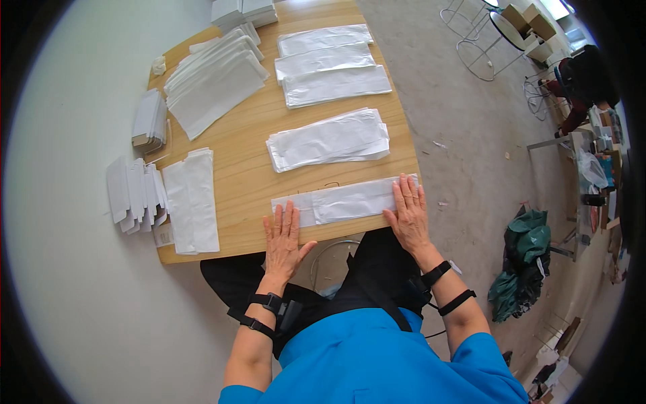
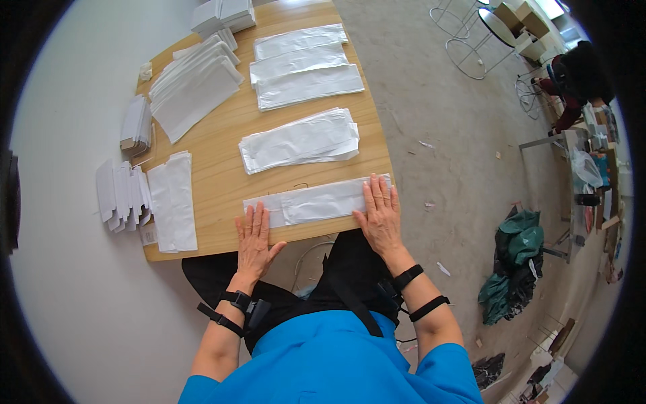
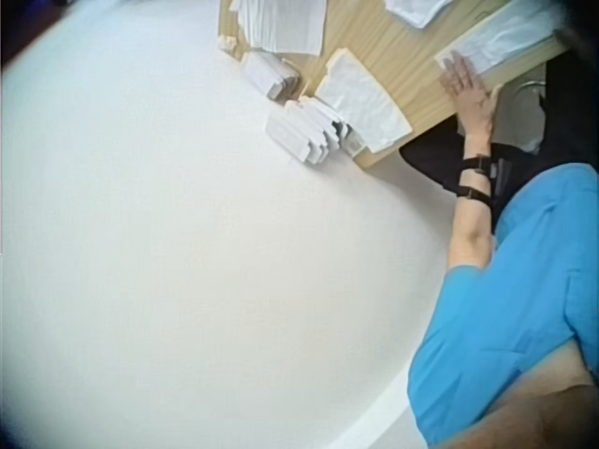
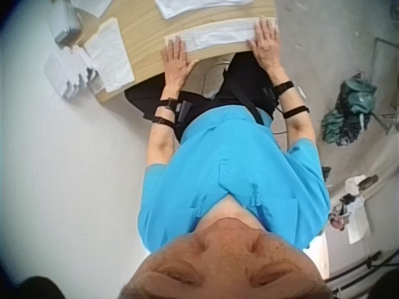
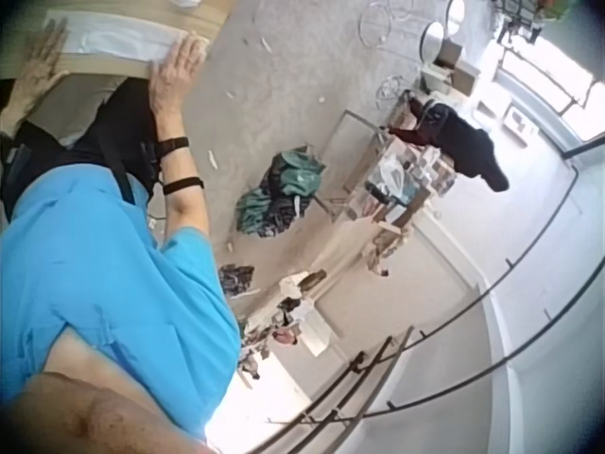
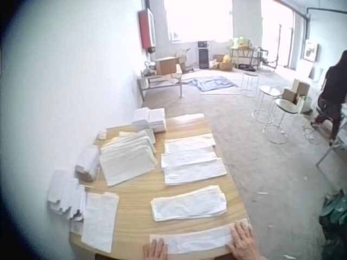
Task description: The person is folding and stacking white paper bags.
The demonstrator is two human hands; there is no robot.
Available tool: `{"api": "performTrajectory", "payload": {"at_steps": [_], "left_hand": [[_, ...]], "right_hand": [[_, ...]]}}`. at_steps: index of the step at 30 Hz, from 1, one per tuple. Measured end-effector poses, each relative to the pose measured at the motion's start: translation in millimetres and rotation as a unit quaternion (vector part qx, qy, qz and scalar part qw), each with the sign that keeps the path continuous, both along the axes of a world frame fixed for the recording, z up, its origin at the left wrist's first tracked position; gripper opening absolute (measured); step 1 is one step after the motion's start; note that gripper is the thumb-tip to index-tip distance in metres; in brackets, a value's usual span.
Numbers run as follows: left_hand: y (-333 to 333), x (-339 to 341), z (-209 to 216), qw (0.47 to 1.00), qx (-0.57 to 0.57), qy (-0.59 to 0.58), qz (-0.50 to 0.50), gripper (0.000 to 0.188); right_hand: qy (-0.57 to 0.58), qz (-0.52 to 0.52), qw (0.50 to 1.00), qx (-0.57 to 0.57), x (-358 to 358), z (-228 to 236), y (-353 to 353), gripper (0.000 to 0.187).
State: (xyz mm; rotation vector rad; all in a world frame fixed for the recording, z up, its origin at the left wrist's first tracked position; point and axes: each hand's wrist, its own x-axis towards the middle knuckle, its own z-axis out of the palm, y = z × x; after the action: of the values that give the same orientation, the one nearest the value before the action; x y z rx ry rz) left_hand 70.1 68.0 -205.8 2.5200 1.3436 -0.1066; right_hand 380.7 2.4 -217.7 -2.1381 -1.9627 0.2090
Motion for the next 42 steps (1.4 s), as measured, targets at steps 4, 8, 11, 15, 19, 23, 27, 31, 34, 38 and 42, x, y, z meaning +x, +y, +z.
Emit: {"api": "performTrajectory", "payload": {"at_steps": [4, 8, 11, 15, 19, 23, 27, 31, 34, 38, 42], "left_hand": [[0.8, -0.2, -1.5, 1.000, -0.005, -0.019, 0.008, 0.095], [0.2, -1.2, -2.6, 1.000, 0.001, -0.026, 0.004, 0.095], [-0.1, -1.6, -2.2, 1.000, -0.003, -0.027, 0.004, 0.094], [-0.6, -3.1, 3.9, 1.000, -0.002, -0.030, 0.002, 0.093], [-0.8, -8.5, 14.5, 0.997, 0.042, -0.058, 0.018, 0.087], [-2.8, -15.6, 11.7, 0.968, 0.012, -0.195, 0.159, 0.081], [1.6, -8.1, 13.3, 0.975, 0.021, -0.157, 0.155, 0.077], [0.5, -3.6, 13.2, 0.999, 0.004, -0.012, 0.031, 0.083], [-0.9, -12.0, 4.4, 0.999, -0.004, 0.011, 0.031, 0.089], [-0.2, -13.4, 4.0, 1.000, -0.003, 0.004, 0.027, 0.089], [0.6, -15.3, 4.7, 1.000, -0.002, -0.002, 0.019, 0.089]], "right_hand": [[0.003, 0.002, 1.000, 0.005, -0.1, 3.6, 1.9, 0.067], [0.012, -0.001, 1.000, 0.004, -0.9, 5.2, 2.4, 0.066], [0.008, 0.000, 1.000, 0.011, -0.5, 3.4, 1.9, 0.068], [0.022, 0.000, 1.000, 0.012, -1.6, 8.4, 3.9, 0.070], [0.011, 0.004, 0.999, 0.042, -7.4, 29.8, 7.1, 0.066], [0.033, 0.086, 0.991, 0.099, -28.6, 23.8, 5.2, 0.060], [0.039, 0.161, 0.983, 0.085, -84.3, 25.9, 14.6, 0.057], [0.038, 0.157, 0.986, 0.032, -103.6, 19.2, 18.2, 0.058], [0.055, 0.136, 0.989, 0.015, -103.2, 14.9, 18.7, 0.062], [0.045, 0.138, 0.989, 0.013, -98.8, 12.3, 17.2, 0.065], [0.032, 0.148, 0.988, 0.018, -96.3, 8.0, 16.1, 0.065]]}}
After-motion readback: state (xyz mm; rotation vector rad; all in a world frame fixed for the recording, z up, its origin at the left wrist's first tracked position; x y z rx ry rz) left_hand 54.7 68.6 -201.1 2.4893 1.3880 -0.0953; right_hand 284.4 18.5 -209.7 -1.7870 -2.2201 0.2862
